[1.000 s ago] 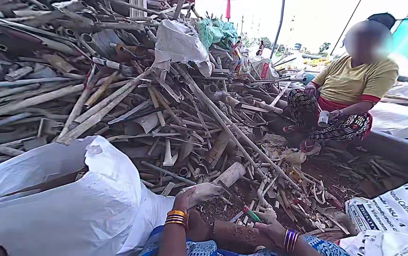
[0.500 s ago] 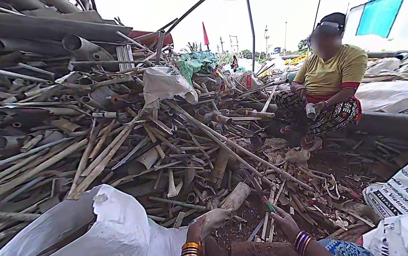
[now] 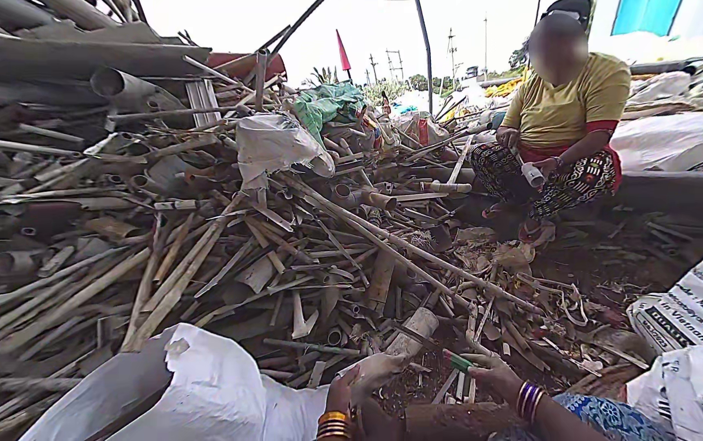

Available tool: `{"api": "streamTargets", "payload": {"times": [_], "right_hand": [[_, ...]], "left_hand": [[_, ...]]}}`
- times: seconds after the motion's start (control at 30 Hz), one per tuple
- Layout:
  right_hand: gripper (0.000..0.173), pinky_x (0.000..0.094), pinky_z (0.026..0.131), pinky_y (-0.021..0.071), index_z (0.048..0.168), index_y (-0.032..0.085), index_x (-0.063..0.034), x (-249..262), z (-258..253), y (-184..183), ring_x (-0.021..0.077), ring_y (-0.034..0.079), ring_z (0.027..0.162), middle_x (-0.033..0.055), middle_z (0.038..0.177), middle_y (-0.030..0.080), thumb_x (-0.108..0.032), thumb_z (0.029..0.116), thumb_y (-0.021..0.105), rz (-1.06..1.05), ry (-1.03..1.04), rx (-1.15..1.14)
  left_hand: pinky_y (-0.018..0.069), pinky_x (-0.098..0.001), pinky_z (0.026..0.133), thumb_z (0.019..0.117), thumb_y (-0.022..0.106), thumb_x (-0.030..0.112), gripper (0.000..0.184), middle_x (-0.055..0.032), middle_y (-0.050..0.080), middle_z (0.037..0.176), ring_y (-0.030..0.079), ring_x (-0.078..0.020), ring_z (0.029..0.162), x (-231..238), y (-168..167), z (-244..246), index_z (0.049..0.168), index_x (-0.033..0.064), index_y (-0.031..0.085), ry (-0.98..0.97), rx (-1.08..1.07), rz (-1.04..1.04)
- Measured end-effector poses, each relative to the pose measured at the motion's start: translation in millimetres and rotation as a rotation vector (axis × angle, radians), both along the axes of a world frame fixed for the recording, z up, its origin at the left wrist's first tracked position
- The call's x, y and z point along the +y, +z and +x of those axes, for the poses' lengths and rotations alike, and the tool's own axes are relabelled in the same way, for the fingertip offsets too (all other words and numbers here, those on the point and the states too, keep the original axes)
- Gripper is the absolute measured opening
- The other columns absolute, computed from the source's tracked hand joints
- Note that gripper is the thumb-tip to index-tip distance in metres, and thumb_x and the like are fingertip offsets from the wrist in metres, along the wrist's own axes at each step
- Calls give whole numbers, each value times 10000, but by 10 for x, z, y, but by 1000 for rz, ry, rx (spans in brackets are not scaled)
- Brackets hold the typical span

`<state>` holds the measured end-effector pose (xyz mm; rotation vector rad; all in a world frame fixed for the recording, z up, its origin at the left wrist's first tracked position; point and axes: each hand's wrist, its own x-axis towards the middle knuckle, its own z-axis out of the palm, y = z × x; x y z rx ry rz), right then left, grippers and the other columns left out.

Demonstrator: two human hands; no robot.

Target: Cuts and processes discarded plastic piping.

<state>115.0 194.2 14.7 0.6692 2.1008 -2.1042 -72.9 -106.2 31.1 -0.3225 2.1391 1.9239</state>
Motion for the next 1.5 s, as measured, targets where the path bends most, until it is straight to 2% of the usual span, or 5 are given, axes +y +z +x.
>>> {"api": "streamTargets", "payload": {"times": [0.5, 0.9, 1.2, 1.43, 1.5], "right_hand": [[418, 242, 489, 365, 1467, 559, -162, 35, -91, 53, 69, 428, 511, 12, 746, 559, -255, 1060, 576, 89, 201, -203], [397, 199, 550, 397, 1422, 550, -13, -32, -107, 184, 23, 473, 611, 58, 1006, 656, -91, 1033, 565, 90, -32, 25], [411, 148, 499, 389, 1377, 563, 39, 63, -112, 181, -23, 448, 528, -13, 837, 637, -71, 982, 580, 124, -91, 172], [435, 182, 783, 506, 1361, 607, 38, 6, -13, 228, 15, 636, 871, 148, 1224, 695, -124, 958, 599, 478, -5, 284], [466, 303, 862, 554, 1353, 609, 89, -124, 30, 160, 183, 722, 959, 244, 1191, 716, -137, 946, 588, 693, -104, 500]], "left_hand": [[442, -515, 1048, 1001, 661, 121, 356, -278, 636, 1269, 590, -344, 1207, 9, 35, -33, 1254, -122, 604, -14, -10, -81], [505, -354, 944, 1009, 617, 79, 317, -218, 646, 1183, 629, -192, 1041, 22, 172, -10, 1252, -119, 568, -23, 44, 22], [516, -280, 898, 1007, 601, 35, 290, -189, 644, 1134, 630, -122, 973, -14, 230, -22, 1244, -125, 553, -55, 108, 37], [495, -336, 983, 997, 640, 67, 349, -250, 631, 1210, 629, -187, 1076, -26, 259, -47, 1253, -153, 549, -132, 131, -113], [466, -369, 1041, 995, 654, 86, 374, -276, 626, 1252, 620, -233, 1151, -13, 274, -53, 1260, -161, 558, -163, 150, -177]]}}
